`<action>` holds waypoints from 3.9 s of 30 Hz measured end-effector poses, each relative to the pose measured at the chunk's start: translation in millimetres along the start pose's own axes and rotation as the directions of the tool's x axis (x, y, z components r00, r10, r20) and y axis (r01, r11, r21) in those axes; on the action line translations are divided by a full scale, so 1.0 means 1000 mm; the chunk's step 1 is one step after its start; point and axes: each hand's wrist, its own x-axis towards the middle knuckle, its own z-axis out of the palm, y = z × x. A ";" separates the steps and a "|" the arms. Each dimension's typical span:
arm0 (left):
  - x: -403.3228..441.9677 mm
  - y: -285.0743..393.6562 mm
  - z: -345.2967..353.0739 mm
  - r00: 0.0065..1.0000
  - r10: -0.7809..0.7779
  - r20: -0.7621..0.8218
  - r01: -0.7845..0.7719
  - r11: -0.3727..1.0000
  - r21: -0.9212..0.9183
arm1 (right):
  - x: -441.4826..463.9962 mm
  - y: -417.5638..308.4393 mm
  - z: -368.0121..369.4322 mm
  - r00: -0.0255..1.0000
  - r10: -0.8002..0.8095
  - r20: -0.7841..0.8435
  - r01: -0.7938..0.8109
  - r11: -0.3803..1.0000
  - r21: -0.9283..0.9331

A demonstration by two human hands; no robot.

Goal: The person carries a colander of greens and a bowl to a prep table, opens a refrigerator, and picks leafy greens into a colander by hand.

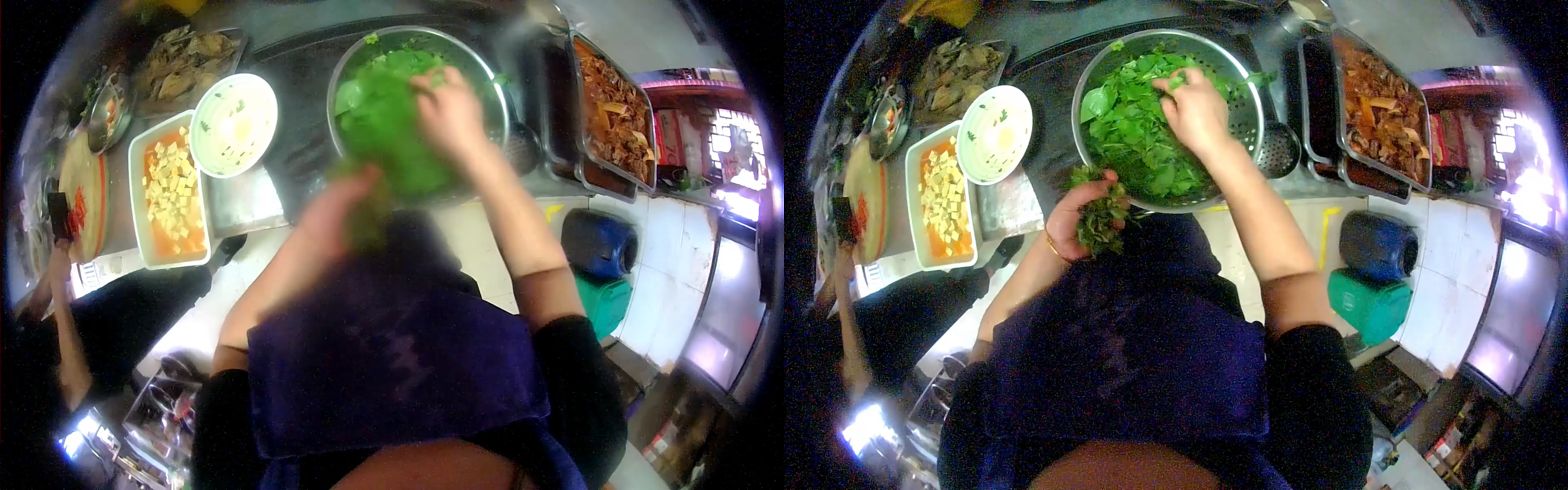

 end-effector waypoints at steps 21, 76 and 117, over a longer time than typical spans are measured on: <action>-0.001 -0.003 -0.003 1.000 -0.002 0.011 0.001 0.997 0.074 | -0.090 -0.100 -0.045 0.998 -0.061 -0.012 0.061 0.933 0.355; -0.033 0.008 -0.018 0.985 0.172 -0.010 -0.160 0.933 0.324 | -0.067 -0.046 -0.053 0.980 0.081 0.183 -0.034 0.968 -0.247; -0.019 0.015 0.027 0.989 -0.010 -0.144 0.019 0.998 0.058 | -0.041 -0.068 -0.042 0.754 0.431 0.496 -0.591 0.117 0.798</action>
